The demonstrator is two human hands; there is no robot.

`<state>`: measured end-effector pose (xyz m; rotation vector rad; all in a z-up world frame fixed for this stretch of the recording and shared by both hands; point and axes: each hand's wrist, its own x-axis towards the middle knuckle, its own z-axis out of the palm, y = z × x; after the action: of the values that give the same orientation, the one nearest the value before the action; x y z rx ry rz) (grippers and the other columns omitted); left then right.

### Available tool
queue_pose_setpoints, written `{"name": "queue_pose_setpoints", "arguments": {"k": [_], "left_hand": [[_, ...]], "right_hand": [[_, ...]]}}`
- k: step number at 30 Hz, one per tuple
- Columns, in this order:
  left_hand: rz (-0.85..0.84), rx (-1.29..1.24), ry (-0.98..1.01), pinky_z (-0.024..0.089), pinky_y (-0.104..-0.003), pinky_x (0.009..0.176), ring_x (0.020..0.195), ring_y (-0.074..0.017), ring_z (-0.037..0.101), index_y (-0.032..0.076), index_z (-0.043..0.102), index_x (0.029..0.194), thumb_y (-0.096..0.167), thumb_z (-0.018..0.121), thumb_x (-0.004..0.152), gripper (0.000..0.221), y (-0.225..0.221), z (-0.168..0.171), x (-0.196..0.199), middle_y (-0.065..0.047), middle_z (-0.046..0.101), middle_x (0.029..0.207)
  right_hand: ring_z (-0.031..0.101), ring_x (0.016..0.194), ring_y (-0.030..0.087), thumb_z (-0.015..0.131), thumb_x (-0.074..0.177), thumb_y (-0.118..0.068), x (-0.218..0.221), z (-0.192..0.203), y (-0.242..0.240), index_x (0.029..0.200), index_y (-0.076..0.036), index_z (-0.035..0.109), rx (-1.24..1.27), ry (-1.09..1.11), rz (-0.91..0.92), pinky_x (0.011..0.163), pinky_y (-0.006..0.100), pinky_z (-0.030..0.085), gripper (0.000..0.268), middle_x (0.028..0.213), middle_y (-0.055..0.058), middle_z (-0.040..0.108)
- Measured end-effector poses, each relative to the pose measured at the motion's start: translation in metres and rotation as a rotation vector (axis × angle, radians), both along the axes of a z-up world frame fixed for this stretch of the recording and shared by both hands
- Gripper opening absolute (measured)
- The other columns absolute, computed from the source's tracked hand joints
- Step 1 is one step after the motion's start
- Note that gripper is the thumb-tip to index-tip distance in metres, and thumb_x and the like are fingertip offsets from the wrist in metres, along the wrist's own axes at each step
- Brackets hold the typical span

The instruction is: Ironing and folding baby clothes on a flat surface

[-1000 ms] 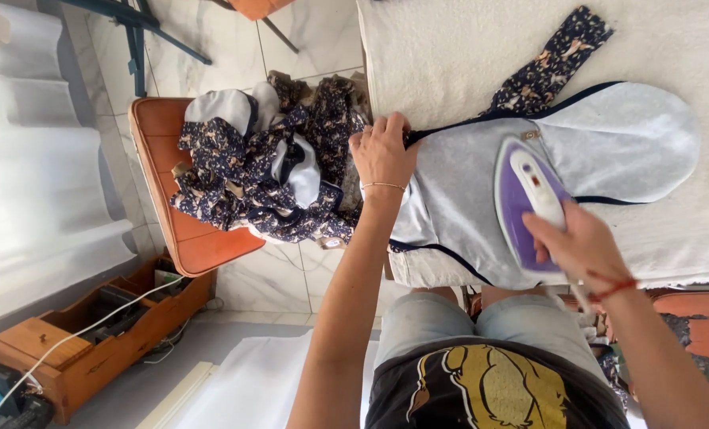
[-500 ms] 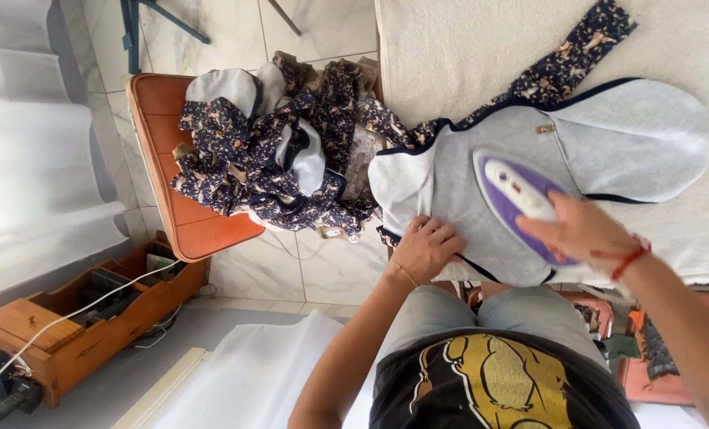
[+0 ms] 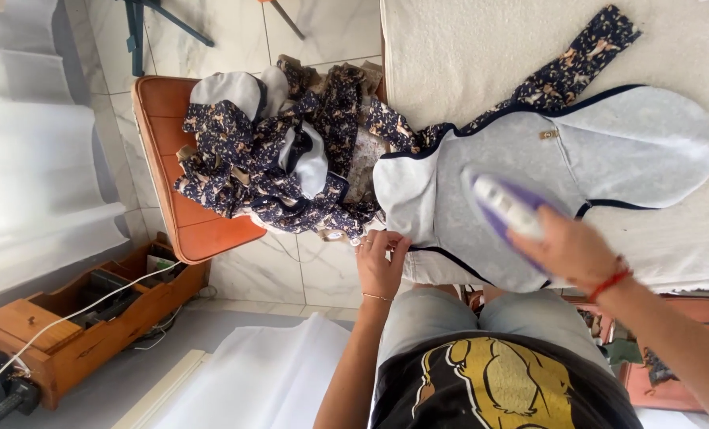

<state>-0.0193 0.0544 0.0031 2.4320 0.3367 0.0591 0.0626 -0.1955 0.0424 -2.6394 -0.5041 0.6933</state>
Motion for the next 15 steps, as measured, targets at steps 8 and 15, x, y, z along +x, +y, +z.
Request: {"name": "queue_pose_setpoints", "arguments": {"k": [8,15], "left_hand": [[0.059,-0.036,0.019,0.04,-0.026,0.063,0.061,-0.0116,0.054,0.019,0.055,0.071,0.029,0.066,0.075,0.015,0.001,0.006,0.004,0.007,0.051,0.064],[0.115,-0.145,-0.031,0.042,-0.028,0.06,0.06,-0.0157,0.056,0.015,0.055,0.071,0.024,0.065,0.076,0.014,0.005,0.005,0.009,0.002,0.053,0.064]], "right_hand": [[0.066,0.077,0.034,0.061,0.068,-0.044,0.034,0.047,0.012,0.087,-0.005,0.06,-0.033,0.651,-0.291,0.072,0.043,0.051,0.044,0.074,0.019,0.068],[0.065,0.077,0.03,0.057,0.067,-0.058,-0.011,0.027,0.026,0.074,-0.012,0.051,-0.149,0.63,-0.056,0.071,0.035,0.051,0.046,0.067,0.014,0.067]]}}
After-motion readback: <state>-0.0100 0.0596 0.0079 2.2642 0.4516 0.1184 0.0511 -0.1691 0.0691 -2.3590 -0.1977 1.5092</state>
